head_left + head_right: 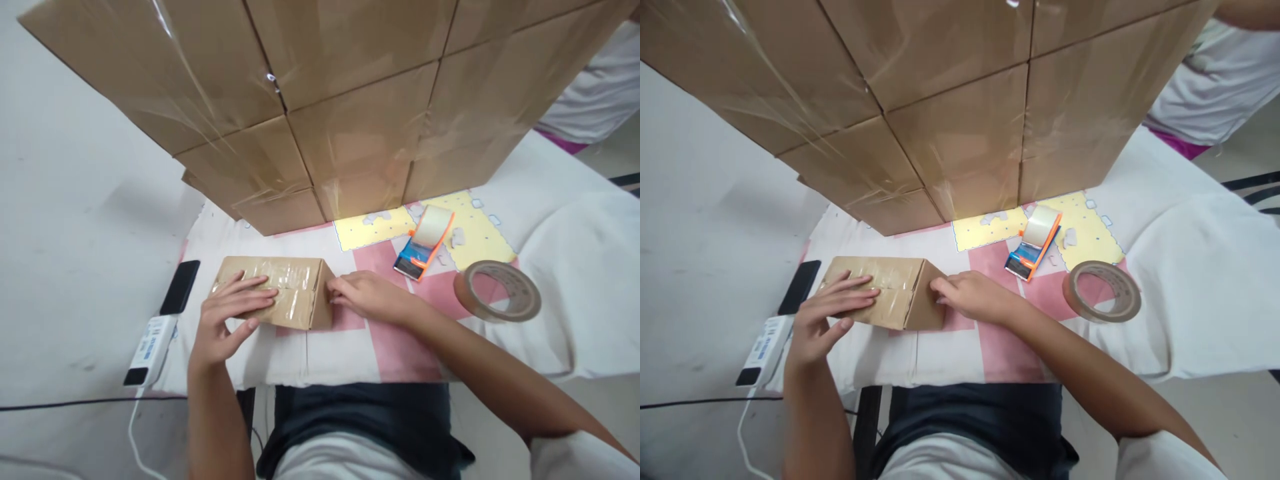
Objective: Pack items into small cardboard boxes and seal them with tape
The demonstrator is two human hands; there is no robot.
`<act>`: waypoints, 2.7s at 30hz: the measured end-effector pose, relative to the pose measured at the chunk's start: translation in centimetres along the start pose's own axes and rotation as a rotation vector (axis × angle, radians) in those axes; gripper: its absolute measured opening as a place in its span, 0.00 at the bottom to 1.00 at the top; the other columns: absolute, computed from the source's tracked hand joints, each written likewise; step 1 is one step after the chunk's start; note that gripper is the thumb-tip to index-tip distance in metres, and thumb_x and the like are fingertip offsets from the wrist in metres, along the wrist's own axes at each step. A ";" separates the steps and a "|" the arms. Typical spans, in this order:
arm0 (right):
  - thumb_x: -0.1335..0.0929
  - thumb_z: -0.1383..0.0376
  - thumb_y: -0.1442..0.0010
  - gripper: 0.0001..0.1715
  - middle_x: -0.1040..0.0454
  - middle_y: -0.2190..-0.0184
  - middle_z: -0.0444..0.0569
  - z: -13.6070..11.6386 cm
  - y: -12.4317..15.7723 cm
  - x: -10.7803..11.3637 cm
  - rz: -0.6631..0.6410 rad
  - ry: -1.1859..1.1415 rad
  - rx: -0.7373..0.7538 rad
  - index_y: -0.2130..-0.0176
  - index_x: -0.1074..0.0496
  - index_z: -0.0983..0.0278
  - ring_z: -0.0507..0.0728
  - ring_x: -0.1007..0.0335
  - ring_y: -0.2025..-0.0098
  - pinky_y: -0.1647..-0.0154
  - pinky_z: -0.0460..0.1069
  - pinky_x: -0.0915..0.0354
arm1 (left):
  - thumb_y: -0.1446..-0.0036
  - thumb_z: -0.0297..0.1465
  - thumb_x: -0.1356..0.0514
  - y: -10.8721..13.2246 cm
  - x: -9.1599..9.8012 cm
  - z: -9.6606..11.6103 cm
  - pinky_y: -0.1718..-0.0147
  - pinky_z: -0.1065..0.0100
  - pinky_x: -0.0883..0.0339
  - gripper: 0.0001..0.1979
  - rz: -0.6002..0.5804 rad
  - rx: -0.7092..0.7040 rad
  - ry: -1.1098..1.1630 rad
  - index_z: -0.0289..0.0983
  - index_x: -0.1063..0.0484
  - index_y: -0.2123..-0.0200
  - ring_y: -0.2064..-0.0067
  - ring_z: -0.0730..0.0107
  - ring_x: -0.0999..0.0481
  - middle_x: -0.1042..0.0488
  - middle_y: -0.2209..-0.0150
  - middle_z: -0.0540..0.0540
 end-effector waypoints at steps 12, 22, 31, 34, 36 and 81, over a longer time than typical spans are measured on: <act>0.28 0.62 0.38 0.22 0.24 0.53 0.55 1.2 -0.1 -1.0 0.245 -0.136 -0.098 0.46 0.34 0.62 0.62 0.27 0.52 0.53 0.56 0.32 | 0.39 0.34 0.40 0.0 -0.3 0.4 0.36 0.42 0.40 0.12 0.023 0.000 -0.022 0.47 0.21 0.54 0.42 0.53 0.24 0.17 0.55 0.48; 0.24 0.61 0.44 0.28 0.26 0.50 0.53 2.3 -0.5 -1.5 0.198 -0.482 -0.196 0.47 0.33 0.63 0.62 0.28 0.51 0.50 0.57 0.32 | 0.39 0.43 0.41 1.2 -2.1 1.3 0.38 0.41 0.40 0.12 0.195 -0.032 -0.196 0.45 0.23 0.58 0.46 0.51 0.21 0.17 0.60 0.46; 0.25 0.51 0.43 0.37 0.26 0.51 0.59 1.1 -0.1 -1.3 0.228 -0.102 -0.053 0.43 0.37 0.66 0.65 0.27 0.53 0.52 0.59 0.33 | 0.44 0.62 0.48 3.6 -6.9 4.5 0.36 0.30 0.59 0.32 0.404 0.183 -0.499 0.46 0.36 0.46 0.35 0.37 0.41 0.31 0.47 0.38; 0.28 0.47 0.41 0.41 0.26 0.51 0.62 0.6 -0.2 -1.1 0.235 0.055 0.011 0.40 0.39 0.67 0.68 0.29 0.51 0.52 0.60 0.35 | 0.48 0.56 0.37 3.8 -8.6 5.6 0.36 0.26 0.61 0.39 0.345 0.292 -0.581 0.48 0.47 0.39 0.30 0.31 0.56 0.47 0.36 0.35; 0.29 0.46 0.40 0.43 0.27 0.50 0.63 0.3 -0.2 -1.2 0.235 0.095 0.039 0.37 0.42 0.67 0.69 0.29 0.50 0.52 0.61 0.36 | 0.50 0.49 0.33 3.8 -9.9 6.5 0.37 0.24 0.60 0.46 0.371 0.361 -0.608 0.50 0.57 0.36 0.30 0.30 0.60 0.55 0.34 0.34; 0.27 0.60 0.40 0.20 0.34 0.56 0.48 1.9 -0.4 -2.1 0.173 -0.527 -0.076 0.52 0.35 0.62 0.55 0.34 0.60 0.61 0.49 0.36 | 0.52 0.33 0.29 3.3 -11.4 7.2 0.34 0.33 0.53 0.42 0.649 0.170 -0.580 0.44 0.47 0.38 0.30 0.45 0.48 0.42 0.40 0.38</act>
Point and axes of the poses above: each hand's wrist, its own y-axis away from the middle knuckle, its own x-axis out of the back of the hand, z = x × y, the point moved 5 cm from there along -y, towards the middle knuckle
